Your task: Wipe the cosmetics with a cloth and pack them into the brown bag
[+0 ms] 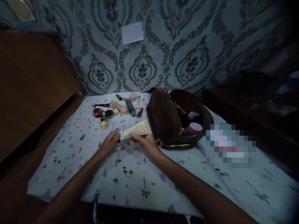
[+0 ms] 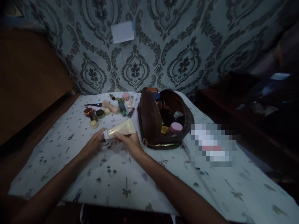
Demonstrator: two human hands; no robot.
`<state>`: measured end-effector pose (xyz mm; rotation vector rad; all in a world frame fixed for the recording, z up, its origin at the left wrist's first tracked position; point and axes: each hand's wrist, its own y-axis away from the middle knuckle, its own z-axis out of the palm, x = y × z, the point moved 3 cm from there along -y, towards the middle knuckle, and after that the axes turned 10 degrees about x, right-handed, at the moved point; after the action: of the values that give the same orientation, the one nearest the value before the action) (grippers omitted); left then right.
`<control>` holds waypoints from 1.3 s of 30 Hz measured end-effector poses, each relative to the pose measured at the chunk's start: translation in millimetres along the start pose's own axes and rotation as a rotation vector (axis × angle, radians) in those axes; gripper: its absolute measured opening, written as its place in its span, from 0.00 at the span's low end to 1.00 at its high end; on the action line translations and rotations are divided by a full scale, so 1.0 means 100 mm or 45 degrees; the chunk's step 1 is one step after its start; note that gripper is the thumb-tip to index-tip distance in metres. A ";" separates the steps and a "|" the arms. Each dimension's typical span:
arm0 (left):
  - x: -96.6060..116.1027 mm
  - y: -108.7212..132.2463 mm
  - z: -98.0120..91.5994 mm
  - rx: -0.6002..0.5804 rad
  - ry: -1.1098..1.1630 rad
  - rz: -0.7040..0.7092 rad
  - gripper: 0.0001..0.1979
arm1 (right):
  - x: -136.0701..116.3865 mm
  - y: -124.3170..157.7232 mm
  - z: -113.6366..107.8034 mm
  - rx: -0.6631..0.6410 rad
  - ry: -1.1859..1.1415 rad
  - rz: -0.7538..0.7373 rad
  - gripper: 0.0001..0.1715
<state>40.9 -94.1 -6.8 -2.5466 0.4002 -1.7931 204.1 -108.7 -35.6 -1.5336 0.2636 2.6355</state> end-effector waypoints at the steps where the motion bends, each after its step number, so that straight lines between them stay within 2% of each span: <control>1: 0.00 0.01 0.01 -0.024 -0.028 -0.007 0.22 | -0.01 0.01 0.00 0.004 0.006 -0.006 0.21; 5: 0.01 0.04 0.02 -0.078 -0.101 0.004 0.19 | 0.00 0.02 0.00 0.033 0.012 0.043 0.24; 9: 0.00 0.05 -0.01 0.051 -0.285 0.225 0.17 | 0.01 0.03 -0.01 0.019 -0.046 0.128 0.27; 13: -0.02 0.05 -0.05 0.222 -0.522 0.481 0.19 | -0.05 0.05 0.02 -0.024 -0.071 0.116 0.29; 18: -0.05 0.04 -0.06 0.305 -0.498 0.581 0.20 | -0.31 0.17 0.02 -0.117 0.060 0.056 0.31; 22: 0.11 0.05 0.00 0.367 -0.445 0.647 0.17 | -0.68 0.38 -0.10 -0.132 0.185 -0.139 0.27; 26: 0.48 0.07 0.24 0.348 -0.377 0.695 0.15 | -1.10 0.65 -0.29 -0.164 0.173 -0.328 0.25; 29: 0.78 0.07 0.53 0.202 -0.283 0.690 0.15 | -1.42 0.84 -0.50 -0.149 0.239 -0.503 0.33; 32: 1.01 0.08 0.83 0.069 -0.153 0.643 0.19 | -1.65 0.97 -0.76 -0.133 0.304 -0.533 0.36; 36: 1.16 0.16 1.18 -0.063 0.048 0.472 0.25 | -1.68 1.03 -1.09 -0.108 0.335 -0.442 0.37; 39: 1.26 0.23 1.42 -0.204 0.144 0.467 0.25 | -1.57 1.02 -1.26 -0.110 0.403 -0.537 0.34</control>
<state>206.9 -163.3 57.1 -2.2723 0.9778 -1.8274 373.7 -229.8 50.9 -1.7972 -0.1456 2.1064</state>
